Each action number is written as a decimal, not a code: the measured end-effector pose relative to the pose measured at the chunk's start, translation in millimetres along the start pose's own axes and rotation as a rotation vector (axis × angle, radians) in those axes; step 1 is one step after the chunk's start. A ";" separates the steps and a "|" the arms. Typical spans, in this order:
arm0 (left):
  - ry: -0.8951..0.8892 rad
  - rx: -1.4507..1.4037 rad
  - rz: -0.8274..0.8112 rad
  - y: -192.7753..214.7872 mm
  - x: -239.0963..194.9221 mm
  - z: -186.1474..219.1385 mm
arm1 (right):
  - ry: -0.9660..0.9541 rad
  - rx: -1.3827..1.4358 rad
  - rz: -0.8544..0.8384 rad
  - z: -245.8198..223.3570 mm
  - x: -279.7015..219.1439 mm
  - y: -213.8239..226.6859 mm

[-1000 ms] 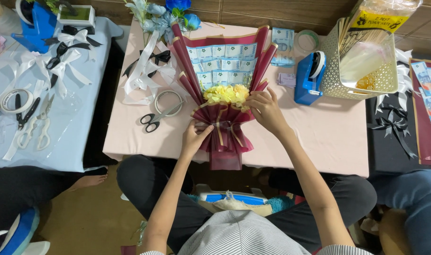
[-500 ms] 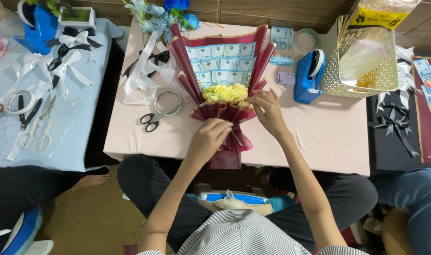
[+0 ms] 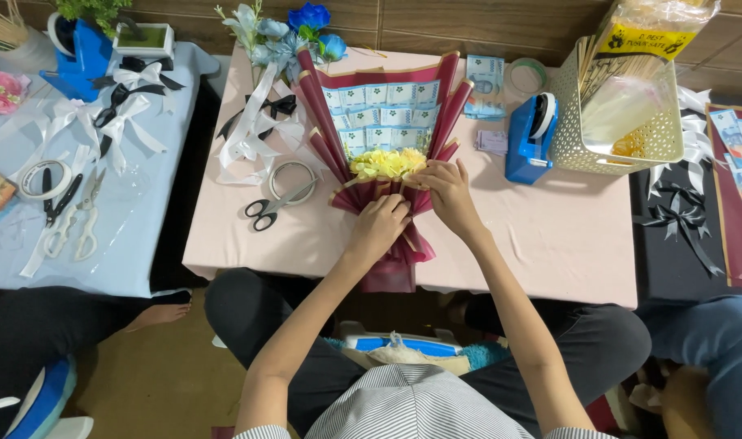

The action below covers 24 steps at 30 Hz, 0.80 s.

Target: The person wraps a bouquet of yellow flowers and banknotes in maroon paper, secures the base with a rubber band, and then ties a white ribbon around the handle.

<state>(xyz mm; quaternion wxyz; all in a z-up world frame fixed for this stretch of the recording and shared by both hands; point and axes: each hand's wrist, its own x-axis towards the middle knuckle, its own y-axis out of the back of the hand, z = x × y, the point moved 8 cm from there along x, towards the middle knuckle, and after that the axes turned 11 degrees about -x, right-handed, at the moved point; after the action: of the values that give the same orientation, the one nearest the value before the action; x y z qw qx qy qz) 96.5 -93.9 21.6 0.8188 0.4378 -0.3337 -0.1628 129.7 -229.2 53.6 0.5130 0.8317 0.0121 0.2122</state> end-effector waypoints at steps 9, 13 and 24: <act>0.006 -0.237 0.020 31.5 -5.2 10.6 | -0.289 0.305 0.265 5.1 -61.1 62.2; 0.116 -0.458 0.128 63.8 -30.1 0.8 | -0.441 0.535 0.221 25.4 -95.6 19.6; 1.045 -0.994 -0.188 43.0 -89.3 -37.6 | -0.752 0.483 -0.517 -21.4 -76.3 -29.7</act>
<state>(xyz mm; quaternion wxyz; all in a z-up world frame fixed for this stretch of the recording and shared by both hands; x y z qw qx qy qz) 56.6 3.1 6.2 0.9560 0.0617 0.2535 -0.1344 58.4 -215.1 10.4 0.3108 0.9151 0.0805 -0.2442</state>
